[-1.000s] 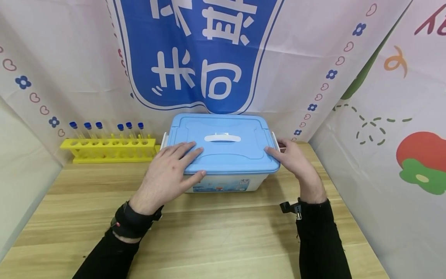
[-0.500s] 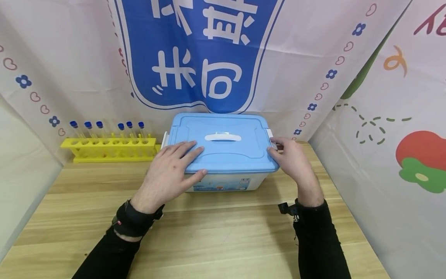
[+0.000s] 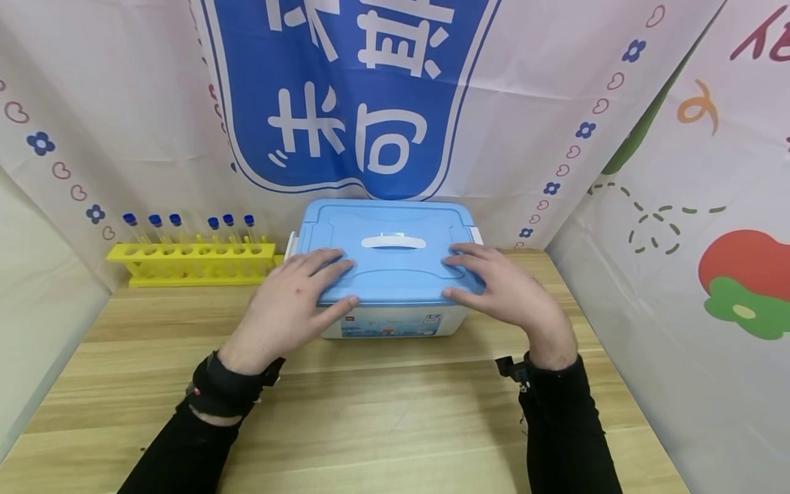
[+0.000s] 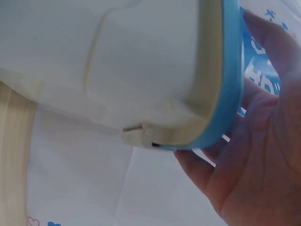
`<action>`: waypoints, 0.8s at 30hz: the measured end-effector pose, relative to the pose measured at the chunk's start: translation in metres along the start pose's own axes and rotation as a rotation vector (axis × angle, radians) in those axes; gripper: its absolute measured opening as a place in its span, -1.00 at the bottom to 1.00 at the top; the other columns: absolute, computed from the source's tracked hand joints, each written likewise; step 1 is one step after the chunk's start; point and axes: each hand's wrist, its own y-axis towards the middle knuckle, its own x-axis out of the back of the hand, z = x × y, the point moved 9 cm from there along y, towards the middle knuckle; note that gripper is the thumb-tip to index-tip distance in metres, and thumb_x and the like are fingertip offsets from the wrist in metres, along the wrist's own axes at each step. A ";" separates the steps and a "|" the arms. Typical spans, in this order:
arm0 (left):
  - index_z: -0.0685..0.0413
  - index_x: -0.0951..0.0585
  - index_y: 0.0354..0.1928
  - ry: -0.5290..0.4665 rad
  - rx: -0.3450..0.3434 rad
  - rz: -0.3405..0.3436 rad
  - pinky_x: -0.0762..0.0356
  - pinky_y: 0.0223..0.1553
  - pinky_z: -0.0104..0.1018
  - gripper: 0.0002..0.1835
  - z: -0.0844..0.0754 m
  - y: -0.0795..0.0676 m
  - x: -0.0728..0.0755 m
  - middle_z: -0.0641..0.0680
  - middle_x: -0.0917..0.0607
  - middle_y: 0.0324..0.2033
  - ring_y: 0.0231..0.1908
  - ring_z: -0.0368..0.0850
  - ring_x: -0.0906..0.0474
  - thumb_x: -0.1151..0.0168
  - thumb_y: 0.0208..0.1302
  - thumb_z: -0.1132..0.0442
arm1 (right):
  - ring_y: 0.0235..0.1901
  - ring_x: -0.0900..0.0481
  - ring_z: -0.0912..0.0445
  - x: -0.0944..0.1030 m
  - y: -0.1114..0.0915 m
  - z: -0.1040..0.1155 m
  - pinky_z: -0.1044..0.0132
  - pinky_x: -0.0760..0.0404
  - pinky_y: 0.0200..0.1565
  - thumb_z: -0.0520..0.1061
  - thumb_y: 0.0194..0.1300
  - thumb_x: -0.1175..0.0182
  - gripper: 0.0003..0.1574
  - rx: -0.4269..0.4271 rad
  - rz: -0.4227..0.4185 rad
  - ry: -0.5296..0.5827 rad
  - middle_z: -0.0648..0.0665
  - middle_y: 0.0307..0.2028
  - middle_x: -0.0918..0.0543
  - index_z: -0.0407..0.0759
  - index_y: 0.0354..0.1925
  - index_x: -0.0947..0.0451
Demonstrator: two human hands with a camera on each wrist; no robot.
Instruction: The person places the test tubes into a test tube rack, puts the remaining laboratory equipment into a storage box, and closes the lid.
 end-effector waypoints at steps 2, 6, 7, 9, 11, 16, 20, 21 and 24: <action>-0.16 -0.48 0.48 -0.025 0.029 -0.006 -0.18 0.47 0.22 -0.21 0.007 0.000 0.004 0.05 -0.43 0.46 0.45 0.11 -0.29 0.04 0.41 -0.45 | 0.49 -0.25 -0.10 -0.004 0.001 0.002 -0.16 -0.34 0.42 0.60 0.29 -0.09 -0.02 -0.013 0.017 -0.017 -0.05 0.54 -0.30 0.12 0.46 -0.46; -0.11 -0.42 0.52 -0.103 0.132 -0.041 -0.17 0.46 0.29 -0.19 0.028 0.001 0.015 0.09 -0.36 0.51 0.48 0.17 -0.23 0.01 0.42 -0.43 | 0.47 -0.27 -0.07 -0.006 0.001 0.001 -0.11 -0.37 0.40 0.63 0.26 -0.09 0.01 -0.039 0.021 -0.038 -0.02 0.53 -0.32 0.14 0.47 -0.45; -0.09 -0.38 0.54 -0.131 0.169 -0.045 -0.15 0.46 0.31 -0.18 0.035 0.001 0.017 0.10 -0.33 0.53 0.49 0.18 -0.21 0.01 0.43 -0.42 | 0.47 -0.28 -0.07 -0.006 0.001 0.001 -0.11 -0.38 0.40 0.63 0.26 -0.09 0.01 -0.041 0.022 -0.042 -0.02 0.53 -0.31 0.15 0.47 -0.45; -0.06 -0.29 0.59 -0.202 0.251 -0.046 -0.15 0.44 0.37 -0.14 0.050 -0.001 0.019 0.13 -0.26 0.56 0.51 0.22 -0.16 -0.01 0.43 -0.40 | 0.48 -0.27 -0.07 -0.005 0.001 0.001 -0.11 -0.39 0.39 0.64 0.26 -0.08 0.02 -0.044 0.025 -0.044 -0.02 0.53 -0.31 0.15 0.47 -0.45; -0.06 -0.18 0.63 -0.274 0.338 -0.031 -0.13 0.43 0.41 -0.09 0.065 -0.003 0.018 0.16 -0.17 0.59 0.53 0.25 -0.10 0.00 0.43 -0.40 | 0.48 -0.27 -0.06 -0.005 0.001 0.001 -0.11 -0.40 0.39 0.64 0.26 -0.08 0.02 -0.045 0.031 -0.046 -0.01 0.54 -0.30 0.15 0.47 -0.44; -0.12 0.04 0.69 -0.406 0.482 0.042 -0.09 0.37 0.54 -0.02 0.094 -0.010 0.006 0.24 0.00 0.63 0.54 0.36 0.01 0.06 0.43 -0.44 | 0.48 -0.26 -0.06 -0.005 0.001 0.001 -0.11 -0.39 0.39 0.64 0.26 -0.07 0.03 -0.052 0.037 -0.044 -0.01 0.54 -0.29 0.15 0.48 -0.43; -0.07 0.14 0.70 -0.521 0.525 0.090 -0.13 0.38 0.49 0.03 0.105 -0.013 -0.011 0.30 0.00 0.62 0.53 0.38 -0.03 0.07 0.43 -0.44 | 0.49 -0.25 -0.05 -0.006 0.001 0.001 -0.11 -0.36 0.41 0.63 0.27 -0.06 0.03 -0.059 0.041 -0.037 -0.02 0.55 -0.28 0.14 0.49 -0.42; -0.04 0.17 0.70 -0.557 0.534 0.104 -0.15 0.39 0.45 0.05 0.106 -0.013 -0.016 0.32 -0.01 0.61 0.52 0.37 -0.04 0.06 0.43 -0.45 | 0.49 -0.25 -0.05 -0.006 0.001 0.001 -0.11 -0.36 0.41 0.64 0.28 -0.06 0.03 -0.060 0.044 -0.037 -0.02 0.55 -0.28 0.13 0.49 -0.42; 0.03 0.24 0.69 -0.655 0.553 0.145 -0.16 0.43 0.37 0.11 0.109 -0.014 -0.031 0.34 0.00 0.61 0.52 0.37 -0.05 0.04 0.41 -0.45 | 0.50 -0.23 -0.06 -0.007 0.001 0.000 -0.12 -0.34 0.42 0.64 0.28 -0.05 0.04 -0.062 0.050 -0.032 -0.02 0.56 -0.27 0.12 0.49 -0.41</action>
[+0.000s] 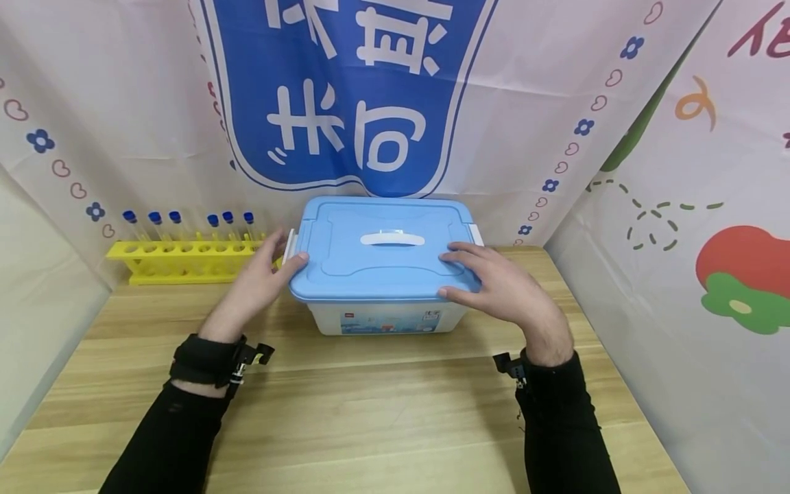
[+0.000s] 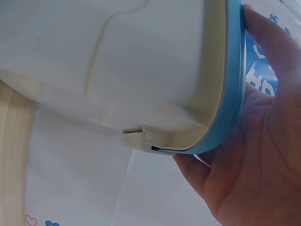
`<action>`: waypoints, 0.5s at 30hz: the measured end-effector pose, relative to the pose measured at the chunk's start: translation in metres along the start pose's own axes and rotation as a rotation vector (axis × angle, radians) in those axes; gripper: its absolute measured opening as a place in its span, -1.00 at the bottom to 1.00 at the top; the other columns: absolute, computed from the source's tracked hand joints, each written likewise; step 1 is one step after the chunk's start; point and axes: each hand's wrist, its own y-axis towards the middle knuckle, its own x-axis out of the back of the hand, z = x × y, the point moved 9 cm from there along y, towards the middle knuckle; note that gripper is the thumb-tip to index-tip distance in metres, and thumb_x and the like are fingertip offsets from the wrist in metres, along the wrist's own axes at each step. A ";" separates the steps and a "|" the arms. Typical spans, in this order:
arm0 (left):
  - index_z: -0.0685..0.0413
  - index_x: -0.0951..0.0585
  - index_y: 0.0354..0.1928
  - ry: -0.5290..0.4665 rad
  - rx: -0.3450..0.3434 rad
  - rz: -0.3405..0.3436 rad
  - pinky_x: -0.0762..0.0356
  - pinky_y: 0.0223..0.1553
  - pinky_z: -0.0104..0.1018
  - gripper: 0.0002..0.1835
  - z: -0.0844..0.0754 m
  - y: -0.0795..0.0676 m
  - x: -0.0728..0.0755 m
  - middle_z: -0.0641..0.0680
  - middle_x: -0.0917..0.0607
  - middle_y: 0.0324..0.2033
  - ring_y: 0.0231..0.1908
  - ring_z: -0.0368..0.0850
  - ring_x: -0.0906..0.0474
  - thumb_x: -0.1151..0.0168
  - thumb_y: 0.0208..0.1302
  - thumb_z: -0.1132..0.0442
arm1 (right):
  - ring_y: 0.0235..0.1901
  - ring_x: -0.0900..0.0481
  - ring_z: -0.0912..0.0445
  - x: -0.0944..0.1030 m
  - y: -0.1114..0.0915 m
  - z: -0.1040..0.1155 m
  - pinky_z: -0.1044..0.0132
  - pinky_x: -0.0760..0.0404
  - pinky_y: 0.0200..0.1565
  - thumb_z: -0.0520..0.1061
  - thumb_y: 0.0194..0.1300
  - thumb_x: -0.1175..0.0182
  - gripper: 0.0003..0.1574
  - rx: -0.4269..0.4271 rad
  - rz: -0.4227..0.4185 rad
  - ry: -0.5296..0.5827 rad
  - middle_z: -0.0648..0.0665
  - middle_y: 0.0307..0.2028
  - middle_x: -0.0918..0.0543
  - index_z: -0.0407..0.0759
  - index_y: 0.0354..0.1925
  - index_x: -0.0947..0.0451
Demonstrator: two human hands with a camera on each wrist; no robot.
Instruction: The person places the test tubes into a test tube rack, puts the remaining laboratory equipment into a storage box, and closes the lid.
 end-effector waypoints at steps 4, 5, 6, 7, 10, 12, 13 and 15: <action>-0.01 0.23 0.69 -0.074 0.033 0.044 -0.13 0.44 0.38 0.10 0.010 0.005 -0.008 0.32 -0.01 0.61 0.52 0.36 -0.07 0.04 0.41 -0.46 | 0.51 -0.21 -0.06 0.000 0.001 0.000 -0.12 -0.32 0.43 0.64 0.29 -0.03 0.04 0.001 0.006 0.003 -0.02 0.56 -0.25 0.12 0.50 -0.40; -0.03 0.21 0.69 -0.093 0.037 0.053 -0.13 0.44 0.38 0.08 0.012 0.005 -0.010 0.32 -0.04 0.61 0.52 0.35 -0.09 0.04 0.42 -0.45 | 0.51 -0.21 -0.06 0.000 0.001 0.000 -0.12 -0.32 0.44 0.64 0.29 -0.03 0.04 0.001 0.006 0.003 -0.02 0.56 -0.25 0.12 0.50 -0.40; -0.04 0.19 0.70 -0.106 0.038 0.059 -0.13 0.44 0.38 0.06 0.012 0.006 -0.011 0.32 -0.07 0.60 0.51 0.33 -0.11 0.04 0.43 -0.44 | 0.51 -0.21 -0.06 0.000 0.002 0.000 -0.12 -0.32 0.44 0.64 0.29 -0.04 0.04 0.000 0.007 0.004 -0.02 0.56 -0.25 0.12 0.50 -0.40; -0.05 0.16 0.70 -0.120 0.036 0.063 -0.14 0.44 0.37 0.04 0.012 0.007 -0.012 0.32 -0.10 0.59 0.50 0.31 -0.14 0.04 0.44 -0.42 | 0.51 -0.20 -0.06 0.000 0.002 0.000 -0.12 -0.31 0.44 0.64 0.29 -0.04 0.04 -0.001 0.008 0.006 -0.02 0.56 -0.25 0.12 0.50 -0.39; -0.07 0.11 0.69 -0.145 0.034 0.073 -0.16 0.43 0.37 0.00 0.011 0.007 -0.014 0.33 -0.18 0.56 0.47 0.28 -0.19 0.01 0.45 -0.38 | 0.52 -0.20 -0.07 0.000 0.001 0.000 -0.14 -0.31 0.44 0.63 0.29 -0.04 0.03 -0.008 0.015 0.008 -0.02 0.57 -0.24 0.13 0.50 -0.39; -0.06 0.12 0.70 -0.151 0.035 0.071 -0.17 0.44 0.35 0.00 0.010 0.006 -0.014 0.34 -0.16 0.56 0.47 0.30 -0.19 -0.02 0.45 -0.36 | 0.52 -0.19 -0.07 -0.001 0.001 0.000 -0.14 -0.31 0.44 0.63 0.29 -0.04 0.03 -0.011 0.020 0.011 -0.02 0.57 -0.23 0.13 0.51 -0.38; -0.06 0.13 0.70 -0.157 0.036 0.070 -0.17 0.44 0.34 0.01 0.009 0.006 -0.014 0.35 -0.14 0.57 0.48 0.30 -0.18 -0.03 0.45 -0.35 | 0.52 -0.19 -0.07 -0.001 0.000 0.000 -0.14 -0.31 0.44 0.63 0.29 -0.05 0.03 -0.013 0.022 0.012 -0.01 0.58 -0.23 0.13 0.51 -0.38; -0.07 0.14 0.70 -0.153 0.042 0.061 -0.20 0.42 0.35 0.03 0.008 0.004 -0.012 0.34 -0.10 0.58 0.49 0.32 -0.15 -0.07 0.43 -0.35 | 0.52 -0.18 -0.06 -0.001 0.000 0.001 -0.14 -0.30 0.44 0.62 0.30 -0.05 0.03 -0.010 0.024 0.015 -0.01 0.58 -0.22 0.13 0.51 -0.38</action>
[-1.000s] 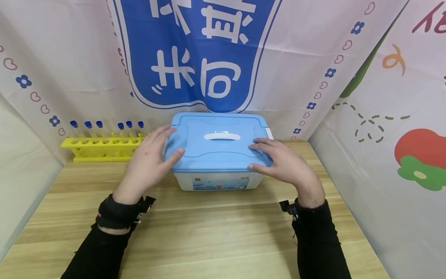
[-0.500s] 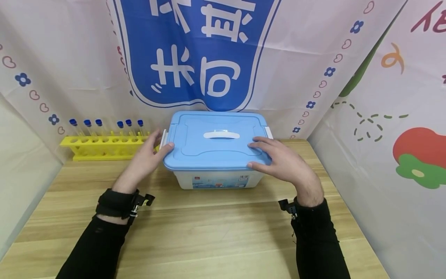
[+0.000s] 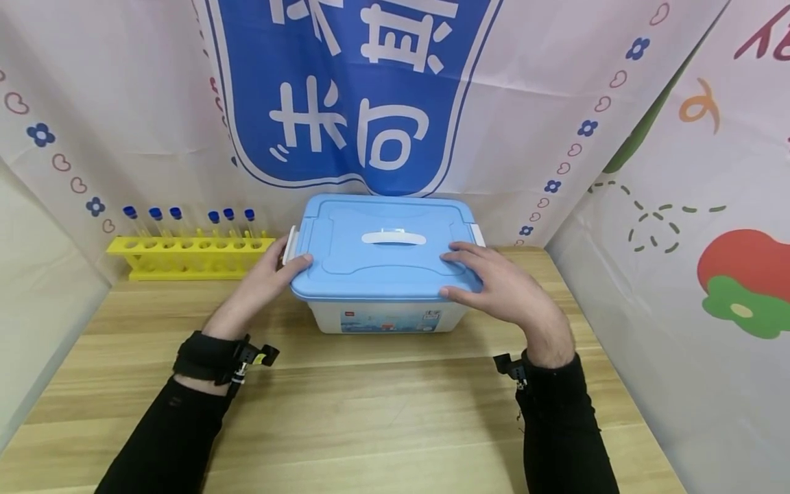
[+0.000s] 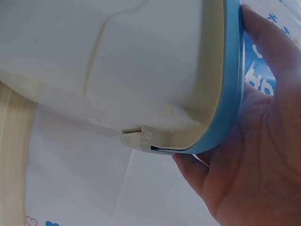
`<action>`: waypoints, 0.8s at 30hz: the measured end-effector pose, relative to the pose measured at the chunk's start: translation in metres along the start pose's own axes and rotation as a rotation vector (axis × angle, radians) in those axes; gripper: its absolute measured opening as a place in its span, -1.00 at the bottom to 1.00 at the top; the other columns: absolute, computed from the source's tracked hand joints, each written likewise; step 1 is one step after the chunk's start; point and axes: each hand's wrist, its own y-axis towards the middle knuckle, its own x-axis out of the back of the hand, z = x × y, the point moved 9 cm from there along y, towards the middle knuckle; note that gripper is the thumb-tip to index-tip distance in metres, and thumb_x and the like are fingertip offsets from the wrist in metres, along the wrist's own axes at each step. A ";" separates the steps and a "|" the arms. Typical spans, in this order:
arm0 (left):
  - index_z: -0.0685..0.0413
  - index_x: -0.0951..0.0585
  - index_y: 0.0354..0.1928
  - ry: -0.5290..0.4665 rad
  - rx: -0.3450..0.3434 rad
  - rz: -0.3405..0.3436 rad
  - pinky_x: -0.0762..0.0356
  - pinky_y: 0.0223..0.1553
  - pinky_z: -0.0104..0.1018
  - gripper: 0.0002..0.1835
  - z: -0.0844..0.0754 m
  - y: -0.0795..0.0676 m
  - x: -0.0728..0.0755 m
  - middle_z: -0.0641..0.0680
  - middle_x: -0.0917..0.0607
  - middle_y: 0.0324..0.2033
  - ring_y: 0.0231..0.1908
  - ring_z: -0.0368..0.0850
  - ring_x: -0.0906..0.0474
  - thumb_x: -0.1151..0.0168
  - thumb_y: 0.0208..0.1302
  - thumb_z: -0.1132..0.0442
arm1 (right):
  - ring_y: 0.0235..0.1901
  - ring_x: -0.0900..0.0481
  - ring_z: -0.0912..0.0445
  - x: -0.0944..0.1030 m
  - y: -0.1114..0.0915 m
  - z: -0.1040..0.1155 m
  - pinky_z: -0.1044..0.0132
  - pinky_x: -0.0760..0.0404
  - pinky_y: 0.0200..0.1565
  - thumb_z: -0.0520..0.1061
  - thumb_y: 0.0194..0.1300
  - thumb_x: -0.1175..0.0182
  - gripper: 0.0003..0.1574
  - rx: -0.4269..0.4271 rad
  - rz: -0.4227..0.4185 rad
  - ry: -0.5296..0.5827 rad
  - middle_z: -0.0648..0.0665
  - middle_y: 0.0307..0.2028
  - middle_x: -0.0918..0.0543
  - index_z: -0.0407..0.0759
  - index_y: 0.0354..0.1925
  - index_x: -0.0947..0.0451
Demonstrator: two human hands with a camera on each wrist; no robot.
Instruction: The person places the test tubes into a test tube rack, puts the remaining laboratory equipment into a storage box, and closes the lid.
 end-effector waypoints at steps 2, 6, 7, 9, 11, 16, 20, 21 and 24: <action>-0.08 0.15 0.70 0.023 -0.006 -0.015 -0.24 0.40 0.36 0.05 -0.003 -0.002 0.002 0.33 -0.09 0.59 0.49 0.34 -0.14 -0.10 0.41 -0.35 | 0.52 -0.18 -0.06 0.000 0.000 0.000 -0.14 -0.30 0.44 0.62 0.30 -0.05 0.03 0.004 -0.003 0.000 -0.01 0.58 -0.22 0.12 0.51 -0.38; -0.07 0.08 0.69 0.095 -0.045 -0.047 -0.30 0.40 0.28 0.07 -0.013 -0.007 0.006 0.28 -0.11 0.59 0.50 0.30 -0.14 -0.17 0.37 -0.35 | 0.53 -0.18 -0.06 0.001 -0.001 0.000 -0.14 -0.29 0.45 0.63 0.30 -0.05 0.03 0.010 -0.007 0.000 -0.01 0.58 -0.22 0.12 0.51 -0.38; -0.04 0.06 0.69 0.117 -0.060 -0.053 -0.30 0.41 0.24 0.06 -0.016 -0.008 0.007 0.27 -0.12 0.59 0.50 0.28 -0.15 -0.18 0.37 -0.34 | 0.53 -0.17 -0.05 0.001 -0.001 0.000 -0.14 -0.29 0.45 0.63 0.29 -0.04 0.03 0.010 -0.007 0.001 -0.01 0.58 -0.22 0.12 0.51 -0.38; 0.00 0.01 0.68 0.160 -0.085 -0.062 -0.30 0.42 0.21 0.05 -0.022 -0.011 0.007 0.27 -0.13 0.59 0.50 0.26 -0.15 -0.19 0.37 -0.32 | 0.53 -0.18 -0.05 0.001 -0.001 0.000 -0.14 -0.29 0.45 0.63 0.29 -0.04 0.03 0.009 -0.007 0.003 0.00 0.58 -0.22 0.12 0.51 -0.38; 0.01 -0.02 0.68 0.210 -0.098 -0.071 -0.30 0.41 0.24 0.03 -0.026 -0.013 0.008 0.26 -0.14 0.59 0.50 0.26 -0.15 -0.18 0.38 -0.32 | 0.53 -0.18 -0.05 0.001 -0.001 0.000 -0.14 -0.29 0.45 0.63 0.29 -0.05 0.03 0.008 -0.006 0.006 0.00 0.58 -0.22 0.12 0.51 -0.38; 0.06 -0.10 0.65 0.295 -0.108 -0.109 -0.39 0.32 0.32 -0.01 -0.032 -0.017 0.010 0.30 -0.20 0.56 0.46 0.33 -0.21 -0.18 0.38 -0.31 | 0.53 -0.17 -0.06 0.002 -0.001 0.000 -0.14 -0.29 0.45 0.62 0.30 -0.05 0.04 0.007 -0.003 0.008 -0.01 0.58 -0.22 0.11 0.51 -0.38; 0.13 -0.20 0.61 0.276 -0.129 -0.141 -0.47 0.31 0.17 -0.08 -0.036 -0.018 0.011 0.29 -0.25 0.53 0.45 0.27 -0.26 -0.23 0.39 -0.21 | 0.53 -0.18 -0.07 0.002 0.000 0.000 -0.14 -0.29 0.45 0.62 0.30 -0.05 0.04 0.010 -0.003 0.009 -0.02 0.58 -0.22 0.11 0.51 -0.38; 0.14 -0.23 0.59 0.267 -0.135 -0.147 -0.45 0.32 0.15 -0.10 -0.036 -0.019 0.011 0.28 -0.27 0.53 0.45 0.25 -0.26 -0.25 0.39 -0.19 | 0.52 -0.18 -0.07 0.001 0.000 0.000 -0.15 -0.30 0.45 0.62 0.29 -0.05 0.04 0.009 -0.002 0.009 -0.02 0.58 -0.22 0.11 0.51 -0.38; 0.14 -0.29 0.57 0.251 -0.143 -0.162 -0.37 0.38 0.17 -0.15 -0.037 -0.020 0.010 0.26 -0.28 0.53 0.48 0.23 -0.23 -0.27 0.39 -0.14 | 0.52 -0.18 -0.07 0.000 0.001 -0.001 -0.15 -0.30 0.44 0.63 0.29 -0.05 0.05 0.009 0.001 0.010 -0.02 0.58 -0.22 0.11 0.51 -0.38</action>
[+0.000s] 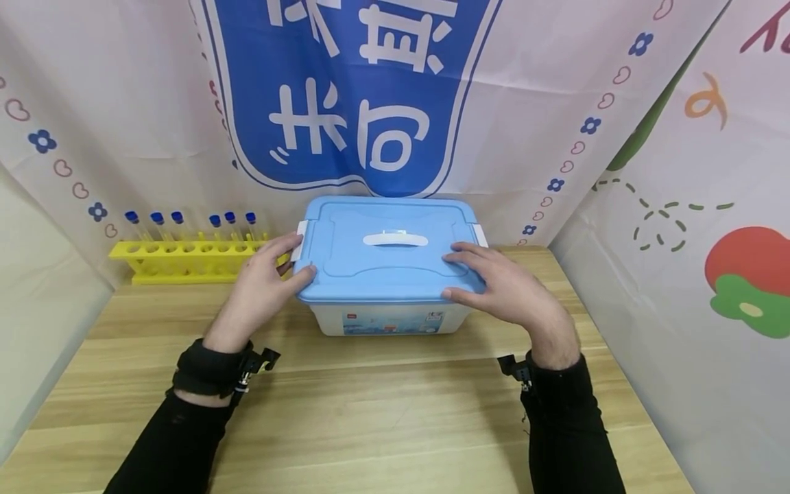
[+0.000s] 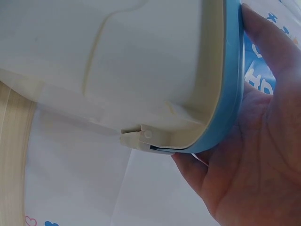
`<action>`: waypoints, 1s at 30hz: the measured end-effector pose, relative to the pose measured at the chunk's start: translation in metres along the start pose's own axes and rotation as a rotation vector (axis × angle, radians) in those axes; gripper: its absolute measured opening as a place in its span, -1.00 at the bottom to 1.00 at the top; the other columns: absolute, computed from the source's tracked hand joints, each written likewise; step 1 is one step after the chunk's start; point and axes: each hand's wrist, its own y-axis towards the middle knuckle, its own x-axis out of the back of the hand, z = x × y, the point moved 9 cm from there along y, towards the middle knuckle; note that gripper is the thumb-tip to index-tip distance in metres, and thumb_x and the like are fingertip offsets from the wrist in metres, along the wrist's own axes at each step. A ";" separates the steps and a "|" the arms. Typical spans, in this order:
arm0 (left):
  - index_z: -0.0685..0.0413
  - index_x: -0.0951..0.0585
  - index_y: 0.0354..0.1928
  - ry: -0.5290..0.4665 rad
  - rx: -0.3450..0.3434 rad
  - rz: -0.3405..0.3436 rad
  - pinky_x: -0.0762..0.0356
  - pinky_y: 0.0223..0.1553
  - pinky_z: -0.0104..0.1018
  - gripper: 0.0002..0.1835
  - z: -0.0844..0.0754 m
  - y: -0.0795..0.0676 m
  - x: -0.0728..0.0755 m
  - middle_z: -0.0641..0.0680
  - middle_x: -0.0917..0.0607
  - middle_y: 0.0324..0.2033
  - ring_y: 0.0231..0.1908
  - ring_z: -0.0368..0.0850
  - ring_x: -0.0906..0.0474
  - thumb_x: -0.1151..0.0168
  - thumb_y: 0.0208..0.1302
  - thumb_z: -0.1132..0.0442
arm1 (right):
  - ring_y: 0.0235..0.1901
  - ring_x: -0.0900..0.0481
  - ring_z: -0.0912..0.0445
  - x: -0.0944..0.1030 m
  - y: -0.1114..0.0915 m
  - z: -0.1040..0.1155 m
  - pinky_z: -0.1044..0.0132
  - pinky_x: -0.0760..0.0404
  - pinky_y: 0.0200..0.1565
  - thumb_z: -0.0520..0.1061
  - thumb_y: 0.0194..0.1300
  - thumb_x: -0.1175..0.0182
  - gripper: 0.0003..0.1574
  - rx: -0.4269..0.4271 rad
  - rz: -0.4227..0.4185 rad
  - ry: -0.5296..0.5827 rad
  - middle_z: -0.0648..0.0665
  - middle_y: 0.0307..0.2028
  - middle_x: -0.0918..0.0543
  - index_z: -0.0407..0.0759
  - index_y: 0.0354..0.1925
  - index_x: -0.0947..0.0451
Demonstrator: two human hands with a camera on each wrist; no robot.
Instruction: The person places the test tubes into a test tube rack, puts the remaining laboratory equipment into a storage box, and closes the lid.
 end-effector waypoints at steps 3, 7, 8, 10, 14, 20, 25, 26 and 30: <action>0.14 -0.33 0.55 -0.019 0.002 -0.003 -0.36 0.39 0.17 -0.20 0.000 -0.002 0.000 0.24 -0.29 0.53 0.48 0.21 -0.23 -0.28 0.40 -0.09 | 0.52 -0.18 -0.07 -0.002 0.000 0.000 -0.15 -0.30 0.44 0.64 0.28 -0.04 0.05 -0.002 0.002 0.000 -0.01 0.58 -0.21 0.12 0.51 -0.38; 0.16 -0.37 0.52 -0.047 -0.005 0.000 -0.44 0.35 0.08 -0.27 0.000 -0.004 0.001 0.24 -0.28 0.53 0.46 0.20 -0.27 -0.28 0.43 0.01 | 0.53 -0.17 -0.05 -0.005 0.000 0.002 -0.15 -0.29 0.45 0.64 0.28 -0.05 0.04 -0.005 0.009 0.010 0.01 0.58 -0.20 0.15 0.51 -0.37; 0.16 -0.38 0.52 -0.053 -0.009 0.002 -0.46 0.34 0.06 -0.29 0.000 -0.005 0.001 0.25 -0.27 0.53 0.45 0.20 -0.28 -0.27 0.43 0.02 | 0.53 -0.16 -0.05 -0.004 0.000 0.002 -0.15 -0.29 0.45 0.64 0.28 -0.05 0.04 -0.006 0.011 0.013 0.00 0.58 -0.20 0.15 0.52 -0.37; 0.16 -0.38 0.52 -0.051 -0.016 -0.002 -0.47 0.33 0.05 -0.31 -0.001 -0.005 0.001 0.25 -0.26 0.54 0.44 0.21 -0.29 -0.26 0.44 0.04 | 0.54 -0.15 -0.06 -0.005 0.001 0.003 -0.15 -0.28 0.46 0.63 0.29 -0.06 0.04 -0.006 0.019 0.024 0.00 0.59 -0.19 0.15 0.53 -0.36; 0.16 -0.39 0.51 -0.075 -0.031 -0.029 -0.45 0.34 0.03 -0.32 0.001 -0.003 0.001 0.20 -0.25 0.55 0.45 0.16 -0.29 -0.23 0.46 0.02 | 0.55 -0.11 -0.12 -0.004 0.006 0.003 -0.18 -0.22 0.48 0.57 0.35 -0.05 0.02 0.017 0.031 0.043 -0.06 0.61 -0.15 0.09 0.56 -0.31; 0.14 -0.39 0.52 -0.152 -0.040 -0.060 -0.39 0.38 -0.05 -0.30 0.006 0.002 -0.005 0.12 -0.20 0.58 0.49 0.05 -0.22 -0.16 0.50 -0.09 | 0.56 -0.07 -0.13 -0.008 0.014 -0.003 -0.19 -0.16 0.50 0.48 0.43 -0.01 -0.05 0.034 0.015 0.052 -0.05 0.62 -0.10 0.08 0.58 -0.27; 0.09 -0.41 0.51 -0.115 -0.047 -0.049 -0.45 0.34 0.02 -0.28 0.013 -0.002 -0.005 0.11 -0.24 0.57 0.45 0.10 -0.31 -0.11 0.49 -0.20 | 0.56 -0.10 -0.11 -0.016 0.013 -0.005 -0.18 -0.18 0.50 0.47 0.46 0.03 -0.09 0.057 -0.001 0.029 -0.04 0.61 -0.14 0.11 0.58 -0.28; 0.07 -0.41 0.50 -0.088 -0.054 -0.045 -0.47 0.33 0.06 -0.28 0.015 -0.004 -0.004 0.11 -0.26 0.56 0.44 0.13 -0.33 -0.09 0.49 -0.22 | 0.55 -0.12 -0.09 -0.016 0.012 -0.006 -0.16 -0.19 0.50 0.47 0.47 0.03 -0.11 0.063 -0.008 0.030 -0.03 0.60 -0.16 0.12 0.57 -0.29; -0.05 -0.40 0.52 0.071 -0.084 -0.048 -0.39 0.33 0.29 -0.28 0.020 -0.011 0.011 0.15 -0.34 0.51 0.42 0.23 -0.32 -0.01 0.50 -0.29 | 0.53 -0.19 -0.05 -0.006 0.003 -0.017 -0.10 -0.21 0.50 0.38 0.53 0.03 -0.17 0.065 -0.092 0.055 -0.07 0.56 -0.27 0.02 0.56 -0.31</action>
